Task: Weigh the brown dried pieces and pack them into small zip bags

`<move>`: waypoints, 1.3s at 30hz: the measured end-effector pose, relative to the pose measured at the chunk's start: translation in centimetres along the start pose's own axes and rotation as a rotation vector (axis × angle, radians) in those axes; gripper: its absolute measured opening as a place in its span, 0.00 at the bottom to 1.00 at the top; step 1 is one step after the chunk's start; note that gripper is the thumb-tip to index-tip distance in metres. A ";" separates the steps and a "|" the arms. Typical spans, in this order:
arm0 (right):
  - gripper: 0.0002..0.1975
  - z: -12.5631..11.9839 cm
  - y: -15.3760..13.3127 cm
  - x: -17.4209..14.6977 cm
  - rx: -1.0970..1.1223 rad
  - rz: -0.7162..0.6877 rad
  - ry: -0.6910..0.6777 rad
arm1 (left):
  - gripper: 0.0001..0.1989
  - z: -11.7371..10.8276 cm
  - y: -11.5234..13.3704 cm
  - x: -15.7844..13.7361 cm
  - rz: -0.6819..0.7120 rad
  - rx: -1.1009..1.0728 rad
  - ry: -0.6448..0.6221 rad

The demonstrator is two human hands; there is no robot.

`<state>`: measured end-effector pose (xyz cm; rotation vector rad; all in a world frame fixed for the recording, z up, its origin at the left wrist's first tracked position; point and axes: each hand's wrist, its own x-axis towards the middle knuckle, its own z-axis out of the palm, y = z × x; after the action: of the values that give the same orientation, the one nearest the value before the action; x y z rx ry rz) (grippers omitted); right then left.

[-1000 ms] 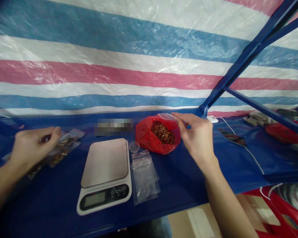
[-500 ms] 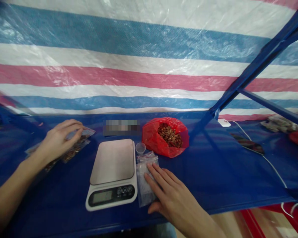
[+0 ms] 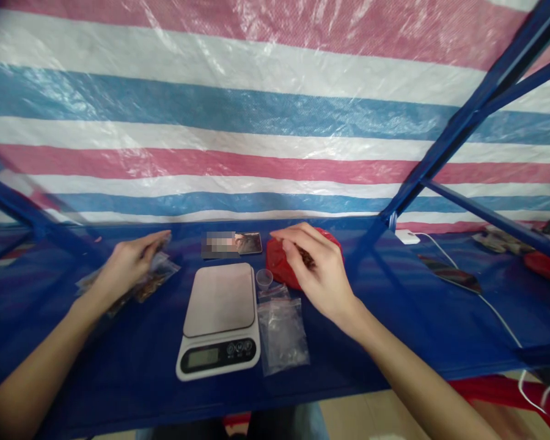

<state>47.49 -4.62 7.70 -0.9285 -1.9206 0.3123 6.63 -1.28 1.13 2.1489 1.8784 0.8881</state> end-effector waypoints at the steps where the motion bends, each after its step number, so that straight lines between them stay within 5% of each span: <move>1: 0.12 0.7 0.1 0.9 0.059 0.035 0.006 | 0.22 -0.4 0.5 0.0 -0.014 -0.103 0.103; 4: 0.13 3.8 0.6 3.3 0.294 0.149 -0.112 | 0.19 -1.5 3.1 0.6 -0.052 -0.561 0.276; 7: 0.22 7.4 1.0 5.9 0.524 0.252 -0.341 | 0.18 -2.5 6.6 2.0 -0.037 -0.870 0.124; 11: 0.20 10.4 0.4 9.8 0.821 0.361 -0.495 | 0.21 -2.9 10.7 4.6 0.127 -0.967 -0.041; 16: 0.14 10.7 -0.2 12.4 1.017 0.376 -0.454 | 0.24 -2.1 12.5 7.1 0.079 -1.027 0.014; 27: 0.15 9.6 2.7 12.7 0.915 0.446 -0.512 | 0.25 0.4 13.0 9.4 0.061 -0.916 0.071; 34: 0.13 9.6 3.5 13.3 0.855 0.427 -0.378 | 0.03 0.8 11.1 10.0 0.278 -0.394 0.546; 36: 0.13 9.5 3.5 13.4 0.823 0.378 -0.367 | 0.08 0.5 11.2 9.8 0.301 -0.383 0.402; 39: 0.14 9.5 3.5 13.4 0.787 0.358 -0.359 | 0.23 0.4 11.6 9.5 0.325 -0.512 0.016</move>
<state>37.60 8.88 9.44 -0.6873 -1.6846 1.4083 17.13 5.42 9.54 2.1310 1.1435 1.2810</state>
